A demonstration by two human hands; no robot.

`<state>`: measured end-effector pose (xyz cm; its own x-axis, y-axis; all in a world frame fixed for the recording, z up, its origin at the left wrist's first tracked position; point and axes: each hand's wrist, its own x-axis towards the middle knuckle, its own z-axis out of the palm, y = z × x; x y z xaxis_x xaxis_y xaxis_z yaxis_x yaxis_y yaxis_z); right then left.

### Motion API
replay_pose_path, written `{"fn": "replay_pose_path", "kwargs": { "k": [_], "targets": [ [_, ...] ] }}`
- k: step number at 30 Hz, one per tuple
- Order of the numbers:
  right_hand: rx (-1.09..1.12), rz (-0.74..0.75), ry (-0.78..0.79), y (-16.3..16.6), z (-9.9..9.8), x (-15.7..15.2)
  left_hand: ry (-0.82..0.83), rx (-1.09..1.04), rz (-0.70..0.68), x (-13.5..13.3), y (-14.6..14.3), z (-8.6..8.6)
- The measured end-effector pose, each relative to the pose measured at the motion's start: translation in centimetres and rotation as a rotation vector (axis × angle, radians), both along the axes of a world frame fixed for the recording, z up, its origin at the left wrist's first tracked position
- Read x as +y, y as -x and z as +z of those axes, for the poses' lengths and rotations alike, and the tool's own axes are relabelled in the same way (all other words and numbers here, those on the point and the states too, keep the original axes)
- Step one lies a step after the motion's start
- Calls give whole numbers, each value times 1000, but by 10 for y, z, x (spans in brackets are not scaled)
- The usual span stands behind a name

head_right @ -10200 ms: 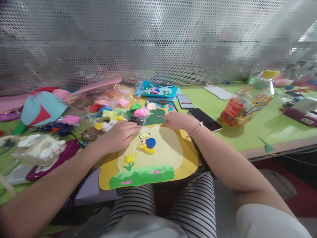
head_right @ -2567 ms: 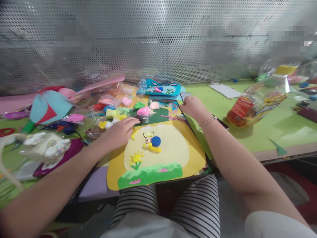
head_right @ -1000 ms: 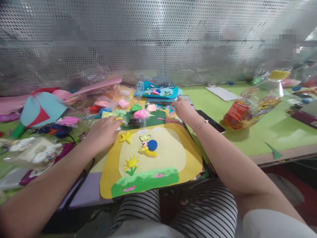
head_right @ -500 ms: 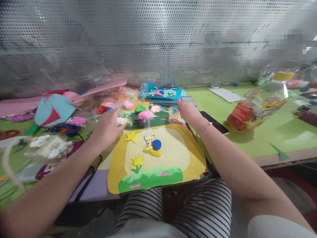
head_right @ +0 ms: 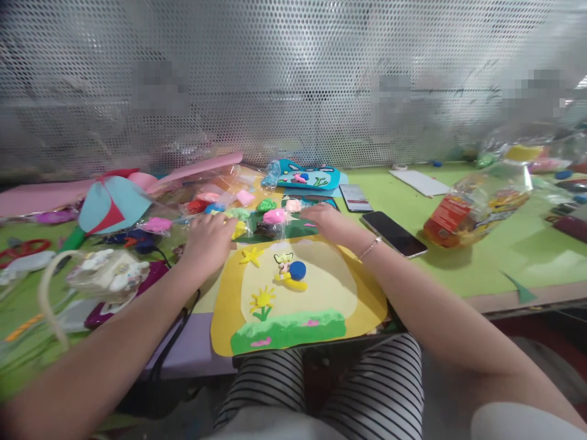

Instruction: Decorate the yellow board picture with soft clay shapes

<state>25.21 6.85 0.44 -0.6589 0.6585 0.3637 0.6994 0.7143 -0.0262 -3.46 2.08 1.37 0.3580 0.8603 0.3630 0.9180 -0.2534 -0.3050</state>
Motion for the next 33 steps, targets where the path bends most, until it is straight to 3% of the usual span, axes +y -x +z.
{"fn": "replay_pose_path", "kwargs": {
  "k": [7, 13, 18, 22, 25, 27, 33],
  "targets": [
    [-250, 268, -33, 54, -1, 18, -36, -38, -75, 0, -2, -8],
    [-289, 253, -16, 67, -2, 32, -56, -102, -94, 1, -3, -8],
    [-9, 189, 23, 67, 11, 8, -16, -229, -266, 4, -9, -7],
    [229, 393, 176, 71, 22, -20, 99, -433, -470, 4, -14, -7],
    [585, 350, 342, 69, 16, -31, 166, -559, -481, 0, -17, -7],
    [707, 324, 385, 65, 9, -33, 211, -575, -444, -3, -19, -6],
    [555, 407, -42, 61, 8, -35, 339, -639, -360, -7, -23, -6]
  ]
}}
